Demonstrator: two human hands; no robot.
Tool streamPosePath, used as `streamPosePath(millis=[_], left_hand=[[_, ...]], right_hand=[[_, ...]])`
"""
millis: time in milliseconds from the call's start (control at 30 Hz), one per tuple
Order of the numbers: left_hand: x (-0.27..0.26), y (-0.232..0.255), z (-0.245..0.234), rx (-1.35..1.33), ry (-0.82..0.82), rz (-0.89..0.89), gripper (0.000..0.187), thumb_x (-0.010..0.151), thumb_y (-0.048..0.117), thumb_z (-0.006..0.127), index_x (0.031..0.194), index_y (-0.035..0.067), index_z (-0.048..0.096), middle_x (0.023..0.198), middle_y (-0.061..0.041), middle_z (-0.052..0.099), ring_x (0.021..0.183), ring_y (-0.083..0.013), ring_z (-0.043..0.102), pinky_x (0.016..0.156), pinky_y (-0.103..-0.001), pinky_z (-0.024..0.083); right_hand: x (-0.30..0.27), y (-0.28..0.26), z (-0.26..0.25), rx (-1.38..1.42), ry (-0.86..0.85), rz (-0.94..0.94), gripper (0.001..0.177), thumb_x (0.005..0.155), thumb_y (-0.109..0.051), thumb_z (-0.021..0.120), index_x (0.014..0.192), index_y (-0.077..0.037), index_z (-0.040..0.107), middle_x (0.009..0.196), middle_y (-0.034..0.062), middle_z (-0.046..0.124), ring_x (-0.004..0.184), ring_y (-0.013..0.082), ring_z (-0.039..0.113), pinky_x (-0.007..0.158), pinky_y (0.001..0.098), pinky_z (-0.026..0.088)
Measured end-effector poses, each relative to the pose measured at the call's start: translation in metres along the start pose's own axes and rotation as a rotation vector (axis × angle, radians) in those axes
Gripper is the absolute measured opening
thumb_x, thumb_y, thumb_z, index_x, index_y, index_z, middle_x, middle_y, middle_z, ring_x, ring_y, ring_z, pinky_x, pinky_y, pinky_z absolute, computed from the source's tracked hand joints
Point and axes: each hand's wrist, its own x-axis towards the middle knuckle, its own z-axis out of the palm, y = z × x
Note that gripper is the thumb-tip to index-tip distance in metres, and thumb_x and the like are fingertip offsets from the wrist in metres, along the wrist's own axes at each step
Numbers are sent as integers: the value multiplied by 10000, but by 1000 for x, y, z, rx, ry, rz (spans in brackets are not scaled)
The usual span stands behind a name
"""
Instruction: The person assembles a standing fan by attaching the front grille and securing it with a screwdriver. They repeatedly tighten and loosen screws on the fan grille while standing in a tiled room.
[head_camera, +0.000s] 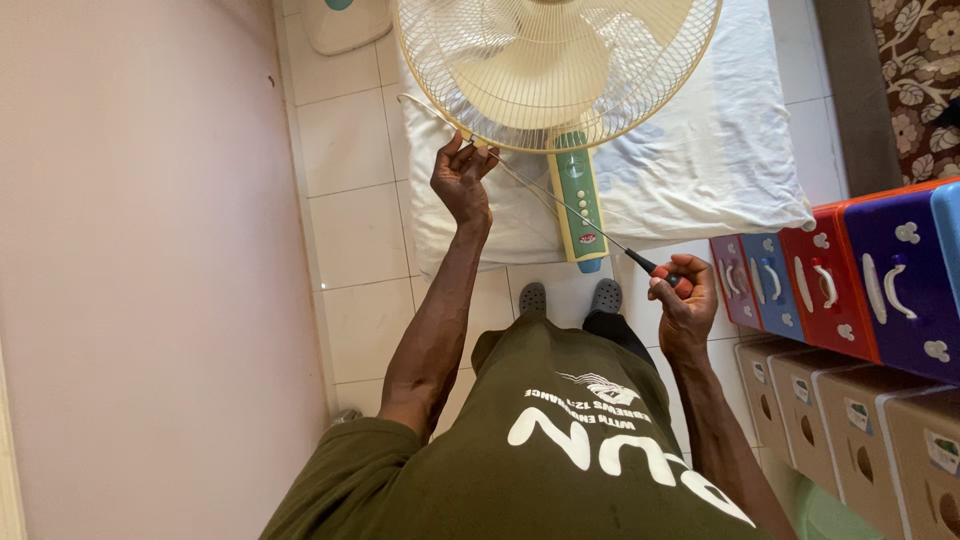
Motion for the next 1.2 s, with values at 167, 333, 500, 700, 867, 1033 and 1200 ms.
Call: streamPosePath(millis=[167,333,500,700,867,1033,1200], left_hand=[[2,-2,2,-8,-10,15,420,864,-46,756,1254,-48,601,1009,-215,746,856,-278,776,782,-385,700],[4,1,2,-18,-18,21,398,874,-56,745,1247,-56,604,1007,-222,740,858,-274,773,786,-387,700],[6,2,1,50,-25,8,388,869,-62,743,1233,-68,608,1012,-233,745,880,-270,777,795,-379,699],[7,-2,0,-14,-28,32,392,870,-77,738,1237,-71,599,1017,-228,737,890,-268,765,819,-389,689],[10,2,-1,25,-33,28,388,872,-68,734,1236,-76,602,999,-224,736,885,-274,771,816,-395,696],[8,7,-1,24,-32,1,377,862,-82,724,1219,-85,602,993,-225,739,884,-281,774,819,-401,698],[8,8,3,10,-30,16,350,886,-91,698,1222,-93,599,984,-234,733,873,-276,768,815,-398,696]], right_hand=[[7,5,-1,28,71,77,226,985,-126,715,1144,2,616,891,72,668,675,93,589,546,237,483],[15,-2,-7,-35,80,311,283,1042,-257,667,1082,23,673,767,66,650,523,95,505,422,222,370],[15,-7,-4,-17,-28,84,390,904,-85,763,1242,-33,575,989,-7,648,776,48,637,595,224,553],[17,0,-3,-30,36,132,327,917,-89,752,1205,45,678,822,89,683,549,75,529,454,229,402],[23,-5,-5,28,19,396,290,976,-171,729,1158,52,698,771,117,681,475,87,477,385,224,333],[20,-9,-2,68,-20,214,510,786,-11,779,1255,-34,580,938,15,652,719,73,642,588,243,537],[22,-2,-7,-22,11,132,415,869,-29,784,1251,44,639,908,60,648,686,106,617,572,248,493]])
